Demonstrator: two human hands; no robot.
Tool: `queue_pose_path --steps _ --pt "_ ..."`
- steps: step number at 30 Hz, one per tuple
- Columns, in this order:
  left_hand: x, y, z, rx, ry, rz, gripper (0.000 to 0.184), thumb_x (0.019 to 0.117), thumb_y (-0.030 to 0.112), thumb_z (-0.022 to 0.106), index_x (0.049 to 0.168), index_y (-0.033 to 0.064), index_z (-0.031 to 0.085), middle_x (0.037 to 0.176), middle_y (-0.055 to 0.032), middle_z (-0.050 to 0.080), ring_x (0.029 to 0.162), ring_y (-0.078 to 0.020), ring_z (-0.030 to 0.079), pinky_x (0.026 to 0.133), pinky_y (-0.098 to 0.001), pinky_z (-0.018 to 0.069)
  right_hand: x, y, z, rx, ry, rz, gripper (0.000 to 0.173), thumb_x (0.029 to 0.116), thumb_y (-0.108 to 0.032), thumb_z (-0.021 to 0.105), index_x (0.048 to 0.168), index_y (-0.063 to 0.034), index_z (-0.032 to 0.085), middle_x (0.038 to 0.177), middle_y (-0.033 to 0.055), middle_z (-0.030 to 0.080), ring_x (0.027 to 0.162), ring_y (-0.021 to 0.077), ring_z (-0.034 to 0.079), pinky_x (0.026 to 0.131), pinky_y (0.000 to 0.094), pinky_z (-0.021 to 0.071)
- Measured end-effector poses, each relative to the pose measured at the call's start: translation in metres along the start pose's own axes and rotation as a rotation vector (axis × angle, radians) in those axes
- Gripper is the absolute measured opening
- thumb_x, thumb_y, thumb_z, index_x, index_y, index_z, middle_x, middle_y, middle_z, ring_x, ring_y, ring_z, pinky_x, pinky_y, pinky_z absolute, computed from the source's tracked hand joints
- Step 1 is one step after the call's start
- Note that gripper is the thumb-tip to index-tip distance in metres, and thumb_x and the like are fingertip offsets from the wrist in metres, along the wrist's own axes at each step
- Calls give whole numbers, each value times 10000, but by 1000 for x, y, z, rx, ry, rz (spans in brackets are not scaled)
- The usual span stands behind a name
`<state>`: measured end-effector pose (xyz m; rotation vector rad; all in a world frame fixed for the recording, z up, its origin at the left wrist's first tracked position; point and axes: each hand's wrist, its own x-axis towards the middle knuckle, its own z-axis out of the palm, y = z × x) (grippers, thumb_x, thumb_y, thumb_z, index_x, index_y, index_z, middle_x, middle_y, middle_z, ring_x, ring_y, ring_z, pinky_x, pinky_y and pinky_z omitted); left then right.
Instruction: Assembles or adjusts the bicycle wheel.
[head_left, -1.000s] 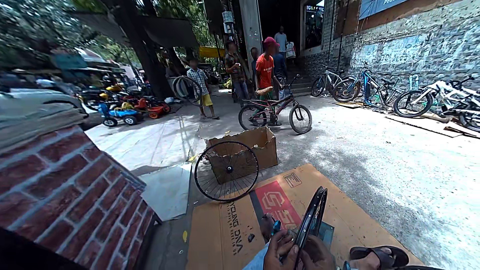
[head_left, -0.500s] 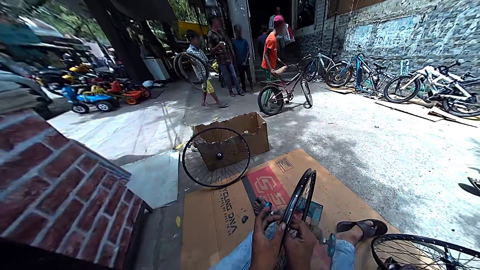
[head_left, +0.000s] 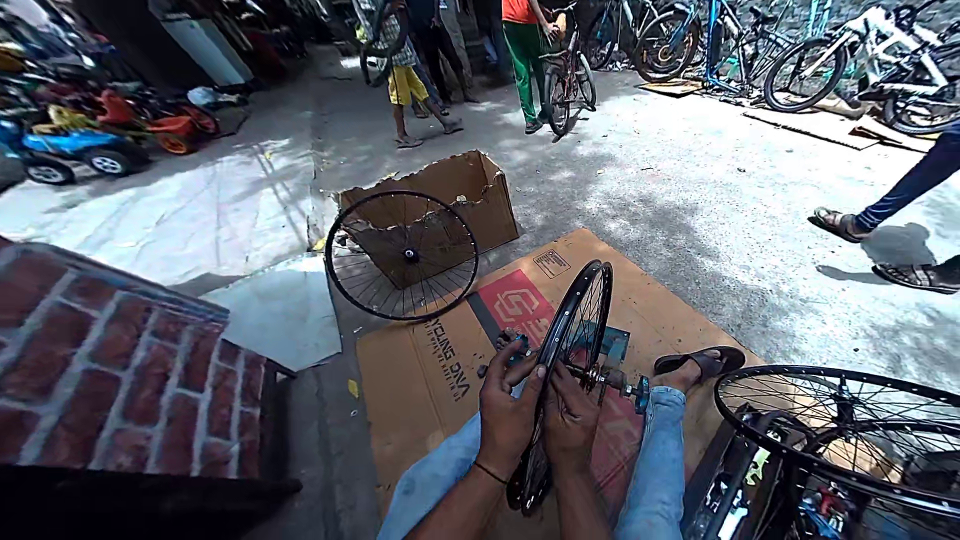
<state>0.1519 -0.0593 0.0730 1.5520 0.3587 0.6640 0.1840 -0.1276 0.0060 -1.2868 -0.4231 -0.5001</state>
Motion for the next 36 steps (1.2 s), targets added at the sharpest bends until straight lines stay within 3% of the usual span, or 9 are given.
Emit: queue_pose_path --steps 3,8,12,17,20,23,30,33,36 --pt "0 -7 -9 20 -18 20 490 948 134 689 1404 35 538 1071 -116 745 957 -216 728 818 -339 620 4 2 -2 51 -62 22 156 894 -89 752 1012 2 797 1205 177 736 1140 251 716 968 381 620" --pt "-10 -5 -7 97 -140 97 471 894 121 637 1354 35 580 1231 -95 697 1145 -231 666 975 -384 573 6 1 -36 -40 -170 -46 128 859 -129 755 917 -16 769 1166 167 742 1138 249 711 951 396 624" --pt "3 22 7 247 -274 42 549 907 109 526 1456 132 510 1320 -35 642 1149 -154 650 940 -362 573 -12 3 -53 84 -2 103 225 861 -135 808 1008 22 743 1177 193 725 1095 270 717 923 395 630" --pt "21 35 16 358 -241 -44 379 1048 301 591 1398 162 554 890 -8 715 717 -134 677 647 -317 586 9 -4 -37 84 193 211 433 900 -132 772 1292 4 649 1183 112 714 1030 188 717 929 359 617" --pt "20 27 18 461 -174 34 321 1014 301 649 1310 179 631 899 27 707 610 -110 621 553 -296 556 27 9 -24 6 58 174 347 980 -215 698 1296 -72 697 1291 68 683 1115 161 682 947 354 598" --pt "19 23 15 487 -92 90 242 998 272 673 1216 168 681 985 23 708 696 -94 654 605 -284 576 30 24 -17 20 -127 182 336 1071 -277 546 1329 -123 698 1374 33 649 1259 154 607 1057 377 526" --pt "14 11 9 374 -112 136 364 997 297 652 1313 118 640 1246 -8 687 1131 -122 658 938 -329 570 39 19 -31 199 -313 262 340 1087 -345 507 1303 -168 701 1276 -13 679 1105 70 642 944 282 551" --pt "7 6 5 370 -134 196 365 994 224 643 1317 53 639 1249 -61 687 1149 -137 652 980 -344 548 48 5 -30 258 -369 218 351 1118 -236 425 1368 -74 610 1251 -6 665 1094 14 631 967 223 533" --pt "0 1 3 347 -114 245 229 983 204 653 1127 35 711 1161 -73 683 1092 -136 651 954 -311 553 52 16 -21 378 -362 209 319 1111 -140 381 1248 14 624 1152 30 680 1052 38 641 955 250 543"
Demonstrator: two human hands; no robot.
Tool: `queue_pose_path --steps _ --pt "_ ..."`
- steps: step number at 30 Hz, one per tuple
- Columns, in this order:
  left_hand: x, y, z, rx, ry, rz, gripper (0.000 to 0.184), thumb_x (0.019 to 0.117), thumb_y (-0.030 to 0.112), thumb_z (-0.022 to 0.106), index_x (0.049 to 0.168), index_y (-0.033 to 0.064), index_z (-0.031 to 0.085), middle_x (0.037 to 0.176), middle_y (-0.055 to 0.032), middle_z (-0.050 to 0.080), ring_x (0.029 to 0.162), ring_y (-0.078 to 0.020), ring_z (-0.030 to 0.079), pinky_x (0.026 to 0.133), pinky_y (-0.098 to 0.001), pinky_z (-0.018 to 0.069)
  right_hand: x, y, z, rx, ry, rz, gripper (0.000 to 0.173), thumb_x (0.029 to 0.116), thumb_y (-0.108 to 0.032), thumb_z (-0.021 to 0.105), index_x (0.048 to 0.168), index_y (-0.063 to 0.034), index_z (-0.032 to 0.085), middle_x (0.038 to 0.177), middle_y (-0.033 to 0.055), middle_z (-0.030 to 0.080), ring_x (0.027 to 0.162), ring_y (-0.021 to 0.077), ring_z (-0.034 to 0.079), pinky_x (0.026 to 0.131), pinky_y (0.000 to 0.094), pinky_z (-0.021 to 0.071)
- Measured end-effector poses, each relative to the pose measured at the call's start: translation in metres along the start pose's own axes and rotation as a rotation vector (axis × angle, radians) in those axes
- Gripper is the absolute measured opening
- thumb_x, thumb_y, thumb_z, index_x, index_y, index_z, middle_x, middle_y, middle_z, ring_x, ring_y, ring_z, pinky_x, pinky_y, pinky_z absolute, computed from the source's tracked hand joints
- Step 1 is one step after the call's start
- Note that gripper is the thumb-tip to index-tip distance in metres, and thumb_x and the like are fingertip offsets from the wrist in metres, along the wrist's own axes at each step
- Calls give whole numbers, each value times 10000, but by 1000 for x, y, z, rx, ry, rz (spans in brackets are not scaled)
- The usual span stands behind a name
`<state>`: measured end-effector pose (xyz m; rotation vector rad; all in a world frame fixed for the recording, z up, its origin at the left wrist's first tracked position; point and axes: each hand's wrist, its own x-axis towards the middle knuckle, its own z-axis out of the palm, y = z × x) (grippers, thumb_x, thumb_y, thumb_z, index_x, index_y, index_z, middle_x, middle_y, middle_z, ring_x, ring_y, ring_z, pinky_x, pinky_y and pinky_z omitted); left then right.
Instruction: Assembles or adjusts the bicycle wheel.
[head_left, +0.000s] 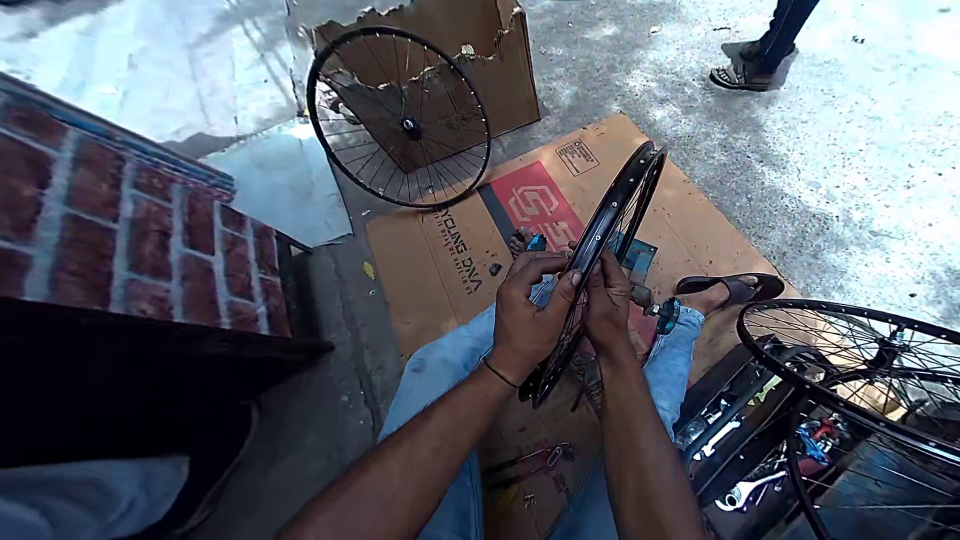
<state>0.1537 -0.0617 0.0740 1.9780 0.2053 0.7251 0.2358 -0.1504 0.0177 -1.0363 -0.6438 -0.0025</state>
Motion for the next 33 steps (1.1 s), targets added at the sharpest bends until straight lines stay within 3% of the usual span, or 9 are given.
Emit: queue_pose_path --steps 2,5,10,15,20,23,26,30,33 --pt "-1 -2 -1 -19 12 18 183 980 196 662 1043 36 724 1157 -84 676 1108 -138 646 966 -301 549 1 -1 -3 83 -57 39 299 1100 -149 415 1246 7 625 1148 32 684 1060 52 640 964 263 536" --pt "0 -3 -1 -54 -8 30 172 975 174 654 1030 34 737 1226 -112 672 1171 -160 633 995 -306 542 -3 -7 -19 61 -169 31 430 930 -128 733 1304 27 589 1219 64 672 1121 118 646 1015 336 545" --pt "3 0 4 -111 -25 30 229 964 142 676 1143 2 699 1224 -122 688 1136 -181 667 977 -339 569 3 -4 -17 -231 51 -202 232 784 37 770 1000 14 691 938 69 752 841 104 729 776 300 637" --pt "11 -2 0 -77 12 64 436 951 116 684 1328 -58 553 1149 -108 685 1068 -168 666 962 -330 558 6 8 20 -438 375 -352 141 793 -41 783 814 -8 648 928 143 760 827 159 750 696 296 630" --pt "5 -5 -4 -100 24 63 536 934 121 704 1395 -45 484 1143 -92 704 1070 -184 663 963 -357 545 2 -12 -20 -174 -175 -96 158 934 -134 671 1014 -18 598 1078 129 705 1056 180 694 889 352 597" --pt "-1 -3 0 -126 35 46 574 906 101 741 1395 -53 483 1130 -98 727 1065 -186 687 978 -367 557 10 -29 -47 -199 -343 -19 164 1013 -156 626 1024 7 646 950 22 683 841 35 646 761 237 577" --pt "2 1 0 -116 59 49 581 888 83 766 1382 -53 491 1101 -91 752 1047 -175 712 955 -349 577 23 -34 -52 -162 -390 -8 106 982 -89 665 998 15 676 983 36 720 857 40 674 774 240 591" --pt "5 2 -6 -160 36 35 495 925 19 715 1364 -72 504 1114 -96 760 1029 -176 736 910 -325 617 16 -19 -35 -161 -276 -131 127 940 -77 718 969 46 713 1102 166 736 996 151 726 843 313 623" --pt "9 -1 -6 -257 -57 45 465 964 -7 632 1393 -82 469 1091 -104 748 996 -171 734 876 -318 622 -11 -4 -2 -256 58 -239 123 927 -60 718 937 62 730 1164 270 710 1108 296 717 927 409 622"
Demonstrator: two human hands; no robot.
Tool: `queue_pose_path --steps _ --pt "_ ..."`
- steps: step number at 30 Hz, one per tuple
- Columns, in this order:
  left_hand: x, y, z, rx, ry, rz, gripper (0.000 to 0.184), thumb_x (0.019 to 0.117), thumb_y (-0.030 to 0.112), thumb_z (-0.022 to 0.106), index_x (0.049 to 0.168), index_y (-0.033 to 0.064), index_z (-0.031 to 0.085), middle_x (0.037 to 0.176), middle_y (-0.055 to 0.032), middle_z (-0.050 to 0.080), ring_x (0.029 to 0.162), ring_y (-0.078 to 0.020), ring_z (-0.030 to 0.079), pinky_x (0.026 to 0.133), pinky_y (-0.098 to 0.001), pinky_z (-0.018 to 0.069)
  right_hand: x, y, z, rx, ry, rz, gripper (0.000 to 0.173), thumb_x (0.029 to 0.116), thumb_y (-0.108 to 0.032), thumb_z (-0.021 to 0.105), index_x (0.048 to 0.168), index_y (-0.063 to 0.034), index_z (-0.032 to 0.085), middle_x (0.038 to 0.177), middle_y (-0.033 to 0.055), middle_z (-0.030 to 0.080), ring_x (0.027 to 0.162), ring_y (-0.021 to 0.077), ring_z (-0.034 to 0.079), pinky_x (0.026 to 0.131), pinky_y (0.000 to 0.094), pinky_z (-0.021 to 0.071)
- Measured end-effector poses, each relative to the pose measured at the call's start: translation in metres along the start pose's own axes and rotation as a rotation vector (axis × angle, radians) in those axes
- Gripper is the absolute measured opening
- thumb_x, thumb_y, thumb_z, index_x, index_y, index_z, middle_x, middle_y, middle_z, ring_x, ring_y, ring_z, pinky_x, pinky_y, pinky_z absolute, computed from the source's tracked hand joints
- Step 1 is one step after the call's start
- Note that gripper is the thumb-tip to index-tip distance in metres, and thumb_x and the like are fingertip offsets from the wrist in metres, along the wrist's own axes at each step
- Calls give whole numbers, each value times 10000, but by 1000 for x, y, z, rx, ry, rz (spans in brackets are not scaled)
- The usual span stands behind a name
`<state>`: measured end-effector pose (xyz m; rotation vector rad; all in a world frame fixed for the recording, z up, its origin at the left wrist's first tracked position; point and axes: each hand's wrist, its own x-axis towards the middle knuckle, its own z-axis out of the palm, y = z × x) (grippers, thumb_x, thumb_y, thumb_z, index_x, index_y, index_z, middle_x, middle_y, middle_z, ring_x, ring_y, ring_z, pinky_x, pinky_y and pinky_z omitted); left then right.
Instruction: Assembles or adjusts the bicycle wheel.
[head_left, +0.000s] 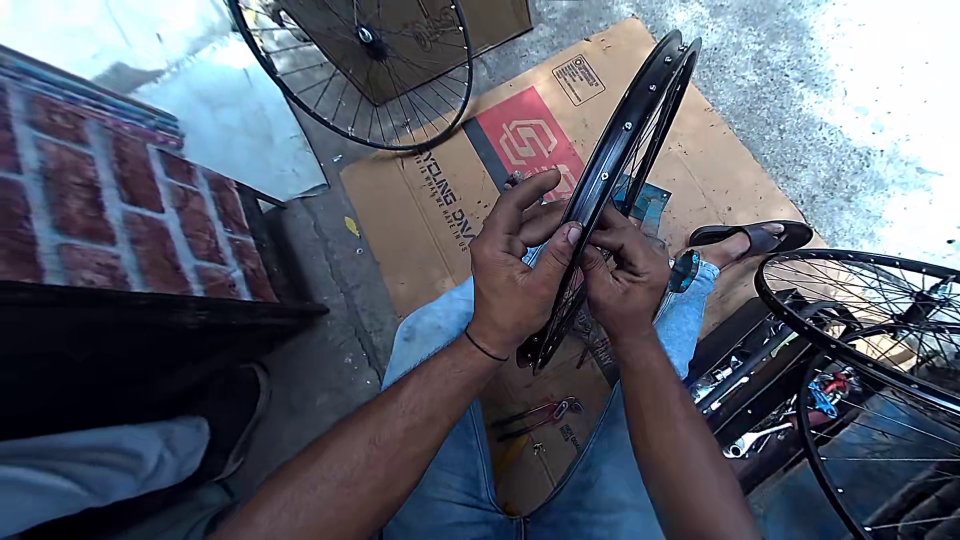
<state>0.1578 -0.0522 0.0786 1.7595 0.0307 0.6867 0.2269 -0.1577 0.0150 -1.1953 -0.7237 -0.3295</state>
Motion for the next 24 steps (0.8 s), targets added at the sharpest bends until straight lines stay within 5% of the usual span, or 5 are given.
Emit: queue_pose_path --steps 4,13,18,21,24 --pt "6 -8 -8 4 -120 42 427 1002 19 566 1406 -75 466 1089 -105 733 980 -160 723 869 -317 613 -19 -5 37 -260 314 -10 92 880 -31 731 900 52 764 1164 272 717 1117 315 717 964 389 602" --pt "-5 0 4 150 -156 -21 445 1044 199 549 1433 -12 501 1209 -99 698 1110 -143 671 987 -329 552 12 -27 -36 -532 -234 -22 130 871 -164 753 888 -37 776 1126 160 750 1038 233 736 868 387 620" --pt "-23 7 -11 353 -152 -3 349 1087 250 487 1304 43 666 1222 -64 715 1168 -114 654 1069 -343 510 -41 -31 -68 -494 49 202 153 913 -182 737 921 -30 750 1111 152 743 1045 215 728 871 380 631" --pt "-79 -4 -41 586 -238 43 384 1093 285 448 1218 29 707 1325 -97 677 1344 -215 565 1218 -536 319 -94 -36 -66 -408 231 385 111 904 -111 737 921 -2 722 1050 127 738 916 171 732 810 328 638" --pt "-166 -22 -79 1049 -681 -116 309 1011 175 489 1112 79 765 1386 -92 646 1410 -316 494 1203 -675 205 -139 -38 -60 -377 333 567 89 882 -84 739 930 -11 728 1031 91 748 852 121 733 769 277 638"
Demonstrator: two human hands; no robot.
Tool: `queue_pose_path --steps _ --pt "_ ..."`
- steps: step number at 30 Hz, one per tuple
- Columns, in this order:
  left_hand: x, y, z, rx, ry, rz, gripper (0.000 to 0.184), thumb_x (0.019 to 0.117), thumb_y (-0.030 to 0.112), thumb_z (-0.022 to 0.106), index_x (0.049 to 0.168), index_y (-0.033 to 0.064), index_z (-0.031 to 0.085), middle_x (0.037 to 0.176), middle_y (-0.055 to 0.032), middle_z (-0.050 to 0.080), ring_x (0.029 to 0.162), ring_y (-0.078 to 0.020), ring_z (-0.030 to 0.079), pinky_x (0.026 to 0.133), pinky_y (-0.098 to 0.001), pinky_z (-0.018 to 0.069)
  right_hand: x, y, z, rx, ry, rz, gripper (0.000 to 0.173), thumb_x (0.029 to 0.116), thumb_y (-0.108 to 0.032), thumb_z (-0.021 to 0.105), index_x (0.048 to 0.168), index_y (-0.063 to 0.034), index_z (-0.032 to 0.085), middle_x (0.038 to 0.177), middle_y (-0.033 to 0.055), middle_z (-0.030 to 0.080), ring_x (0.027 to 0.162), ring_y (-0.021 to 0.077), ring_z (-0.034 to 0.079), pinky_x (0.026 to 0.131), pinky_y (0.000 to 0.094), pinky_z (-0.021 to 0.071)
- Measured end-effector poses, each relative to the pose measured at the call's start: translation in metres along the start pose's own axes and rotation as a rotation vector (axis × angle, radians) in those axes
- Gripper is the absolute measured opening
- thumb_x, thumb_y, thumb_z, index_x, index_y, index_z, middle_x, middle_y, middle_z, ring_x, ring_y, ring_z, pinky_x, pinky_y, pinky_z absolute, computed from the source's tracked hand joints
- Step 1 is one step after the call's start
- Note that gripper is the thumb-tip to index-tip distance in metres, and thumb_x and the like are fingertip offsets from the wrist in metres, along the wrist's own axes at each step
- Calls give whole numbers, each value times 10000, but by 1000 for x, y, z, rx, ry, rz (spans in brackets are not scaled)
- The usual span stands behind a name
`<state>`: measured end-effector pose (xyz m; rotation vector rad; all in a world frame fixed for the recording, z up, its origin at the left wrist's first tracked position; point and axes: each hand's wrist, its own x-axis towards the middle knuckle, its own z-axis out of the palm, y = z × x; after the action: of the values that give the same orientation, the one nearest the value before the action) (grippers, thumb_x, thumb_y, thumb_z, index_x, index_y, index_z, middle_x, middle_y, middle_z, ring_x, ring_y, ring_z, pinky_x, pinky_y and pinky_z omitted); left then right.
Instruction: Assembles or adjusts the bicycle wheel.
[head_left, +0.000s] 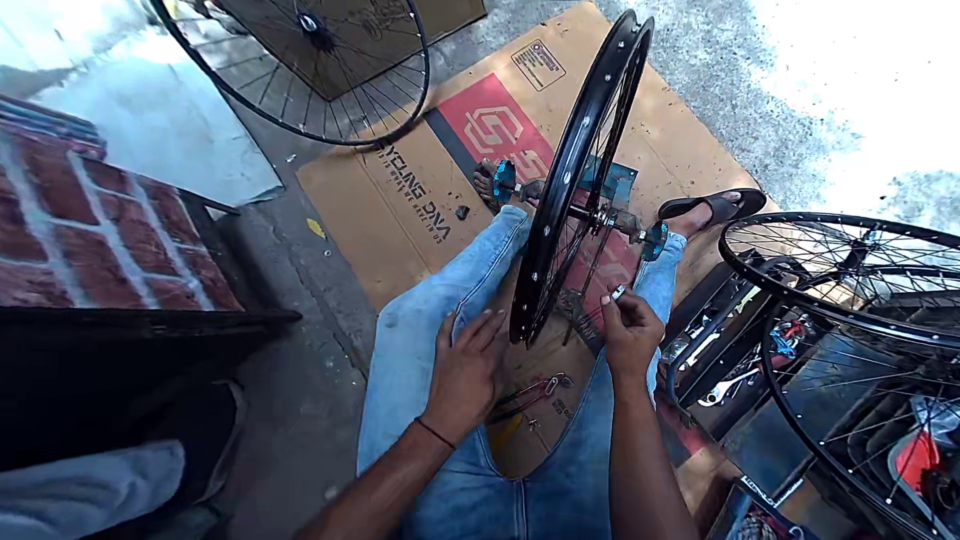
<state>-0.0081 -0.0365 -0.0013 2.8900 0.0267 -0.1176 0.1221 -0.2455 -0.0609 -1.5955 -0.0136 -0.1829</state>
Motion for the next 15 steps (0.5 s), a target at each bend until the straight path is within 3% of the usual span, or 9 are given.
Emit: queue_pose_path --steps 2,3,5,7,10,15 --pt "-30 -6 19 199 -539 -89 294 1002 204 529 1117 69 763 1406 -115 633 1464 -355 415 1234 -676 71 -18 11 -3 -28 21 100 91 900 -98 741 954 -26 731 1045 78 749 833 110 727 739 266 632" --pt "-32 -7 22 241 -680 -86 347 1021 282 516 1184 78 744 1428 -102 621 1476 -342 400 1241 -662 40 -21 13 -6 -47 17 151 88 935 -120 733 981 -46 721 1049 57 739 826 101 715 733 260 621" --pt "-24 -7 15 190 -696 -69 462 1029 432 521 1317 108 682 1445 -65 608 1434 -296 467 1236 -654 71 -18 25 -7 -25 84 220 59 933 -80 717 955 -25 712 878 41 731 723 86 696 682 253 607" --pt "-14 -7 6 152 -599 -60 493 1005 473 555 1344 133 671 1411 -44 633 1375 -273 531 1230 -647 127 -14 36 -8 7 106 314 93 976 -95 666 937 -11 676 793 55 705 706 121 696 698 295 608" --pt "-3 -10 1 145 -582 -68 521 998 493 555 1381 150 644 1441 -26 610 1378 -252 528 1233 -637 138 -6 45 -7 103 132 484 154 1037 -124 583 985 6 647 888 100 722 783 172 732 755 333 630" --pt "-15 -17 6 120 -619 -88 572 975 521 582 1414 155 616 1432 -31 616 1361 -256 543 1236 -621 142 -11 62 1 192 164 693 308 1104 -209 456 1035 2 669 984 109 732 807 185 735 751 344 629"
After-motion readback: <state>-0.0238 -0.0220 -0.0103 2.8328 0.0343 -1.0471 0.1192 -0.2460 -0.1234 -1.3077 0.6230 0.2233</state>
